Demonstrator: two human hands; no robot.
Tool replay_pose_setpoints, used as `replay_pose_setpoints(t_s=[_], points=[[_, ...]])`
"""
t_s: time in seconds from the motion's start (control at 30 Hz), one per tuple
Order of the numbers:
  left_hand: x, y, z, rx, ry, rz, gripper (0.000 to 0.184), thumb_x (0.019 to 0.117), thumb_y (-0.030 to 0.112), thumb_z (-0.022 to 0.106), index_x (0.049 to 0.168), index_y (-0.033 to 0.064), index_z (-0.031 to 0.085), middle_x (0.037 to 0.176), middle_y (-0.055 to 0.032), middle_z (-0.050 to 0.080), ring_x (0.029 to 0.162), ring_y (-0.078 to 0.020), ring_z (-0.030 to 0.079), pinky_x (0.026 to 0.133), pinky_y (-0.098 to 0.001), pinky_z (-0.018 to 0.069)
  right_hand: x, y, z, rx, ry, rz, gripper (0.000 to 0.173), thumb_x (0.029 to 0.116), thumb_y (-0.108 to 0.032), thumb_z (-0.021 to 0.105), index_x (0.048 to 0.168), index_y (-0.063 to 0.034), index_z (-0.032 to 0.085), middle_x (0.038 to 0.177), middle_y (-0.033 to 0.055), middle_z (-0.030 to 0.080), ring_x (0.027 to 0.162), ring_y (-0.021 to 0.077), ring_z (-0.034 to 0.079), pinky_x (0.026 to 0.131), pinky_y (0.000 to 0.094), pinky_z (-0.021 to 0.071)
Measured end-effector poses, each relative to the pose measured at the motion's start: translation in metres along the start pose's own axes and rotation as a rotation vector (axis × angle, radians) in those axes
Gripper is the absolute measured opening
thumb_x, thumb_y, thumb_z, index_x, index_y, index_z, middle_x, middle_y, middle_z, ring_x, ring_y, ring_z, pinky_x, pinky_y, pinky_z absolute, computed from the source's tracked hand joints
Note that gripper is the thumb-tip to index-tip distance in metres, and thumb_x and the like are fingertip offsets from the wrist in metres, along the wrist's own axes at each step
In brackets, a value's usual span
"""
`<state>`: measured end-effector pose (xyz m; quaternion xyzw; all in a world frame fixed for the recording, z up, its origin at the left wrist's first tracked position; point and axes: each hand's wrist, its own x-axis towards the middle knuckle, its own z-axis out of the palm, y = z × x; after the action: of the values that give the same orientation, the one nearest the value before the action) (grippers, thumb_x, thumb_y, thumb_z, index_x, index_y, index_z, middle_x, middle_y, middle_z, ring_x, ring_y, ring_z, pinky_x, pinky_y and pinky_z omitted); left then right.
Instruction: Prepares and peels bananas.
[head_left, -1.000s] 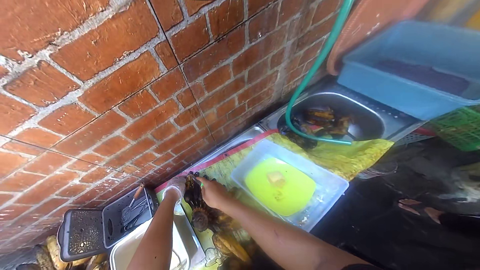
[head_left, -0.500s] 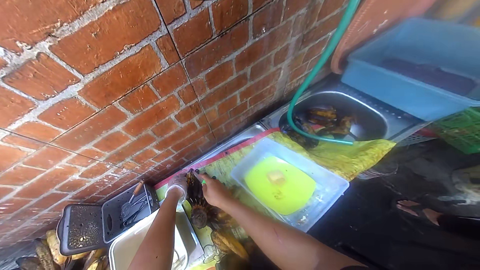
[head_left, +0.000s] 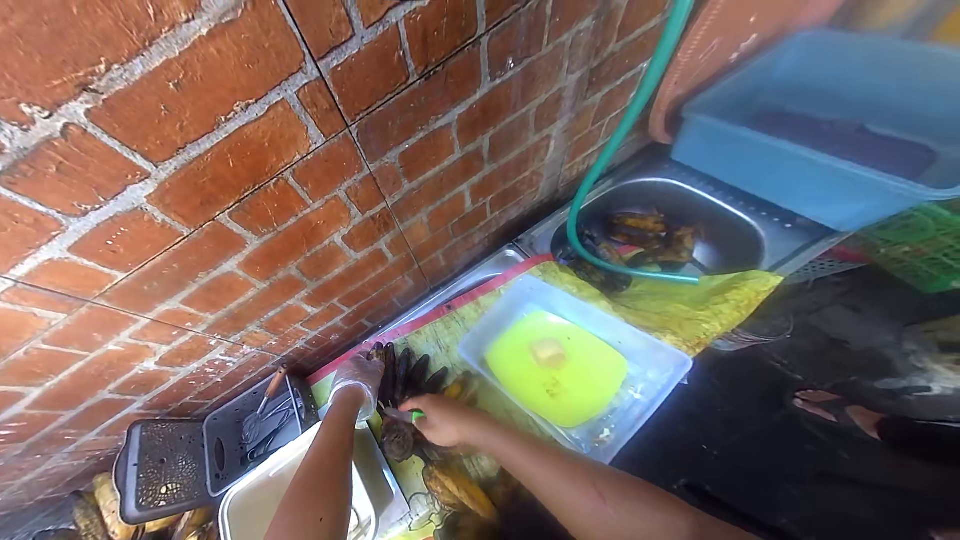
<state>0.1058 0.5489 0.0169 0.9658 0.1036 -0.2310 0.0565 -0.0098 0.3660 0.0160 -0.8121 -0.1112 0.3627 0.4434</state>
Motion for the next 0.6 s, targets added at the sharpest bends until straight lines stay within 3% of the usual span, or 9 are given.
replay_pose_setpoints(t_s=[0.07,0.2,0.3,0.47,0.6], points=[[-0.004,0.007,-0.004,0.058,-0.002,-0.023,0.034,0.0931,0.049,0.06,0.111,0.0221,0.072,0.105,-0.0085,0.074,0.102,-0.0295,0.071,0.086,-0.0595,0.0556,-0.004,0.008,-0.004,0.125,0.131,0.07,0.049,0.1052,-0.027,0.048,0.153,-0.0167,0.047,0.132,0.0177,0.065,0.12,0.0329,0.065,0.102,0.0571,0.0519],[-0.015,0.015,-0.008,0.141,0.002,-0.091,0.036,0.0938,0.043,0.061,0.115,0.0151,0.07,0.113,-0.0131,0.073,0.108,-0.0321,0.07,0.089,-0.0591,0.0556,0.009,0.012,-0.006,0.278,0.352,0.122,0.04,0.1041,-0.041,0.055,0.129,-0.0111,0.064,0.111,0.0136,0.07,0.104,0.0277,0.069,0.093,0.0525,0.0553],[-0.023,0.015,-0.006,0.167,0.004,-0.098,0.033,0.0974,0.036,0.059,0.118,0.0117,0.068,0.117,-0.0147,0.072,0.11,-0.0328,0.069,0.09,-0.0583,0.0558,0.032,0.002,-0.007,0.323,0.41,0.091,0.039,0.1024,-0.043,0.059,0.125,-0.0117,0.067,0.111,0.0128,0.071,0.104,0.0271,0.069,0.092,0.0528,0.0559],[-0.044,0.012,-0.004,0.227,0.011,0.048,0.039,0.0959,0.029,0.062,0.134,0.0227,0.064,0.125,-0.0109,0.07,0.116,-0.0324,0.068,0.095,-0.0579,0.0548,0.067,-0.023,-0.007,0.298,0.497,0.036,0.045,0.0943,-0.045,0.071,0.122,-0.0095,0.068,0.105,0.0145,0.072,0.098,0.0301,0.07,0.089,0.0549,0.0566],[-0.05,0.002,-0.003,0.207,0.029,0.106,0.037,0.0962,0.029,0.062,0.133,0.0249,0.065,0.123,-0.0088,0.071,0.115,-0.0312,0.068,0.095,-0.0569,0.0552,0.075,-0.029,-0.007,0.215,0.516,0.019,0.037,0.0907,-0.042,0.074,0.11,-0.0096,0.071,0.097,0.0124,0.072,0.092,0.0292,0.07,0.083,0.0553,0.0578]])
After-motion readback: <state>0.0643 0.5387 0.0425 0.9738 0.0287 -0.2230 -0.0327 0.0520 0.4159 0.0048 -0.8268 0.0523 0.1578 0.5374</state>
